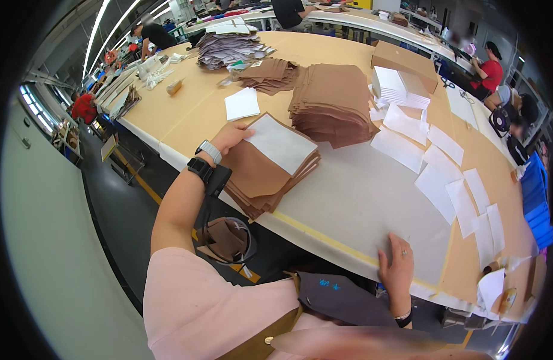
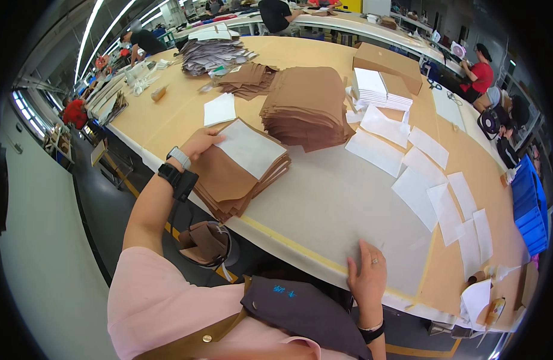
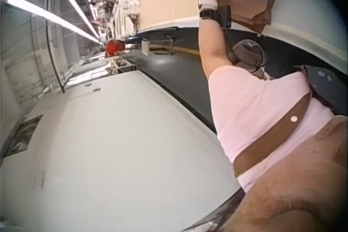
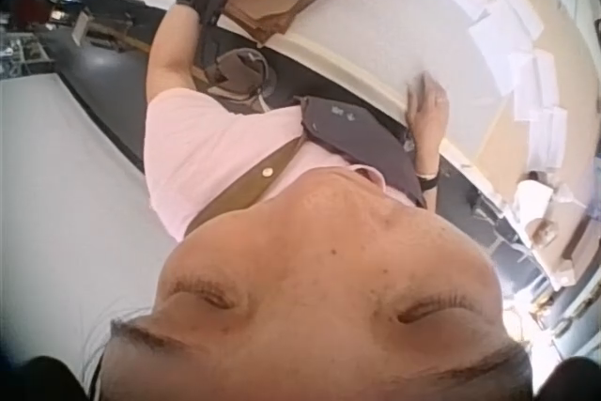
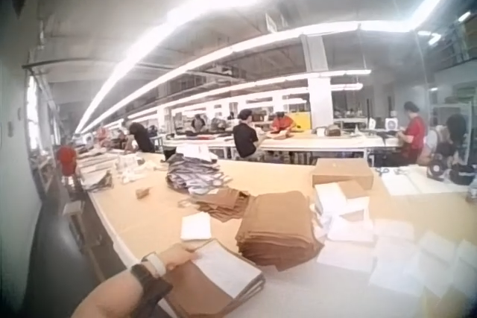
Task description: Placing white protective sheets inside brown leather components of a bag.
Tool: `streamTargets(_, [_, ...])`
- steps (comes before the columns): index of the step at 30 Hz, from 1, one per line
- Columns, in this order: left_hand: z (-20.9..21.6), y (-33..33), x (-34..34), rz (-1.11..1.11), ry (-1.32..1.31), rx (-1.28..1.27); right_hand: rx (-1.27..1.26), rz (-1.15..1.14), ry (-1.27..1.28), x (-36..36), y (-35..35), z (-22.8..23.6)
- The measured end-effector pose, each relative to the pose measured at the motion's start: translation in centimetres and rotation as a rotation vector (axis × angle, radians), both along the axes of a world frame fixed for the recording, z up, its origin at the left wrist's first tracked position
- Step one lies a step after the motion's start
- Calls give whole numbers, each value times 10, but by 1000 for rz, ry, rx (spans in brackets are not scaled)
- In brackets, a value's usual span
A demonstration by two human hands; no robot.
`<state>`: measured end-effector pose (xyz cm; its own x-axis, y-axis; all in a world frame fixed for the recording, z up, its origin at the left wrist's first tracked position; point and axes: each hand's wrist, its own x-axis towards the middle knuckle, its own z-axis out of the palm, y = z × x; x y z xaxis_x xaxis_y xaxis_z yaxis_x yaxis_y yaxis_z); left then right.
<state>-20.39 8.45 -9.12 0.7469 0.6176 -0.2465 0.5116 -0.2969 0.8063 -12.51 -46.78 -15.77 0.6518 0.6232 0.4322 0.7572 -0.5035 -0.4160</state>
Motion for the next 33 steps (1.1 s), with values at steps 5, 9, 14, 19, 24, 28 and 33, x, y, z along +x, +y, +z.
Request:
streamTargets(5, [-9,32,1,-44,8,176,11,-6,-46,0,0,0])
streamTargets(9, [2,11,18,-9,-8,626,-1,-28,-44,2,-4,1])
streamTargets(14, [32,-33,55,-170,-385,1027,2,-33,-61,-1,2,3])
streamTargets(19, [51,-112,151,-491,-526,1083,156,-77,161,1,-6,6])
streamTargets(24, [48,-96,194,-652,-438,1174,291,-76,289,3,-12,1])
streamTargets(28, [60,-97,209,-682,-291,1057,290,-69,297,6,-16,3])
streamTargets(33, [68,-63,219,-722,-359,599,306,-42,313,8,-11,3])
